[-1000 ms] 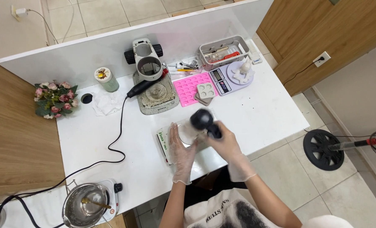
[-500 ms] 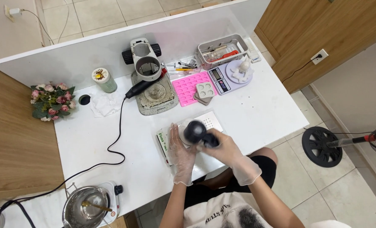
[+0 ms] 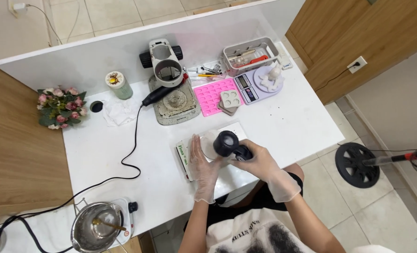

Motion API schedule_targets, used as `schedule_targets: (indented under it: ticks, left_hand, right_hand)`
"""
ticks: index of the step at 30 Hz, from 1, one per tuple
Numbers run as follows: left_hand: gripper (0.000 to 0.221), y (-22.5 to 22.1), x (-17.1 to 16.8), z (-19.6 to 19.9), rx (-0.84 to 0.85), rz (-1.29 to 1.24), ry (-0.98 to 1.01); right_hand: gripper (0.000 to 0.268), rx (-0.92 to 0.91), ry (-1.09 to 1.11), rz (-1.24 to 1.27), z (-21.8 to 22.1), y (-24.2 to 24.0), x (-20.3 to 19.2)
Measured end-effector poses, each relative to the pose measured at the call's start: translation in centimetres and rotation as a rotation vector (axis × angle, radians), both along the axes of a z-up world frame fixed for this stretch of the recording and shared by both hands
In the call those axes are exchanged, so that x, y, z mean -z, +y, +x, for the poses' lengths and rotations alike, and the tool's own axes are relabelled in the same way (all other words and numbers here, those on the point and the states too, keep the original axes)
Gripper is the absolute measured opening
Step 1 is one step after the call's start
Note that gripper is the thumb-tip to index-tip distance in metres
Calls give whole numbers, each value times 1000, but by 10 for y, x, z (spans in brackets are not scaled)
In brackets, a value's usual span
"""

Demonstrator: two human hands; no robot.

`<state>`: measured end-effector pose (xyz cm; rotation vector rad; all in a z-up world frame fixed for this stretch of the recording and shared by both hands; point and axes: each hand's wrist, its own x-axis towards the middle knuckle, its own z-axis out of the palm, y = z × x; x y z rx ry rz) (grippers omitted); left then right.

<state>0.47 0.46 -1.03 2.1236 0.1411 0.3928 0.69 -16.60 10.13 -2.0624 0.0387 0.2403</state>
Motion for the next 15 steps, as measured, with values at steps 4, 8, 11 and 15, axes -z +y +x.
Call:
schedule_targets:
  ticks: [4,8,11,15]
  left_hand:
    - [107,-2,3,7,-5,-14,17]
    - [113,-5,3,-2,-1,-73,-28]
    - [112,-1,2,3,-23,-39,4]
    - [104,-4,12,4,-14,13,24]
  right_hand:
    - [48,83,32,-61,2,4,3]
    - [47,-137,59,-84,-6,-6,8]
    - [45,-29,-61,31,-6,-9,34]
    - [47,131,-2,72,0,-6,20]
